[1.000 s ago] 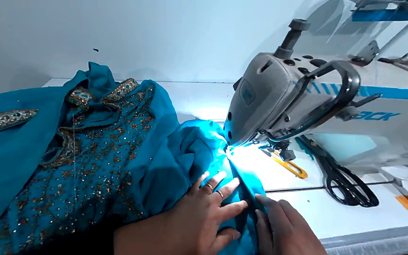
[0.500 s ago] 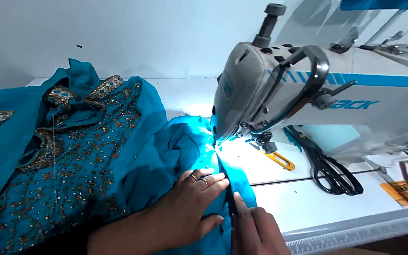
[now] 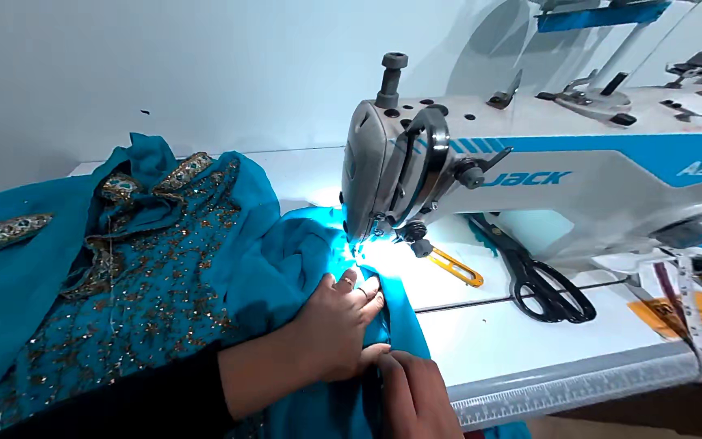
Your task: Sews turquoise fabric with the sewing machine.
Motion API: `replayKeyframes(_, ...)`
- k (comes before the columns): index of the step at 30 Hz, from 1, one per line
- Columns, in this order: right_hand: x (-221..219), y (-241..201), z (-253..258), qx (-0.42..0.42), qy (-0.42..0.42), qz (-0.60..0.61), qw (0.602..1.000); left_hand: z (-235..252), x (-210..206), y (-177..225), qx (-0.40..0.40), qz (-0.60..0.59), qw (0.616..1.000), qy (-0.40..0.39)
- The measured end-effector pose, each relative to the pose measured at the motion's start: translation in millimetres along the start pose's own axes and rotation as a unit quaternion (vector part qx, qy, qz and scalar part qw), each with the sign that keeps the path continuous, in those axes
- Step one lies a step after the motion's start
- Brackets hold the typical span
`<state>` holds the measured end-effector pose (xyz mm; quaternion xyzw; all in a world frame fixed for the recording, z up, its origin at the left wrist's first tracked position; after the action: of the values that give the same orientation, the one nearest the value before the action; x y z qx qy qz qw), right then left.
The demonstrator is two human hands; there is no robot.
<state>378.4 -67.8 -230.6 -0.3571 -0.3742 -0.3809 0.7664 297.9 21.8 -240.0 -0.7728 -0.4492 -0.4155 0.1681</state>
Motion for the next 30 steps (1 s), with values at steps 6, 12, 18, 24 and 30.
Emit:
replayKeyframes(6, 25.2, 24.5, 0.6, -0.01, 0.052, 0.12, 0.991, -10.1, -0.5, -7.7, -0.05, -0.124, 0.988, 0.081)
replayKeyframes(12, 26.1, 66.5, 9.6, -0.044, 0.031, 0.403, 0.914, -13.4, -3.3, -7.7, -0.067, -0.164, 0.977, 0.119)
replayKeyframes(18, 35.1, 86.0, 13.9, -0.059, 0.05, 0.428, 0.9, -11.3, 3.5, -16.3, -0.087, -0.235, 0.941, 0.227)
replayKeyframes(24, 28.9, 97.7, 17.8, -0.057, 0.014, 0.325, 0.944, -13.7, 5.8, -21.0, -0.123, -0.212, 0.906, 0.345)
replayKeyframes(30, 19.3, 130.2, 56.4, -0.059, -0.076, 0.007, 0.995, -16.1, 3.6, -26.2, -0.13, -0.206, 0.876, 0.416)
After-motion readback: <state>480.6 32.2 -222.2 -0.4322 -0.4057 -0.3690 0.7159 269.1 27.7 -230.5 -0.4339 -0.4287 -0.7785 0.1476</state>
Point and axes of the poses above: each hand's wrist, its own z-axis towards the middle knuckle, its own x-axis out of the back of the hand, y = z × x, the point moved 7 cm from there along z, towards the middle knuckle, and after that the axes turned 11 degrees about -y, right-handed, at the moved point
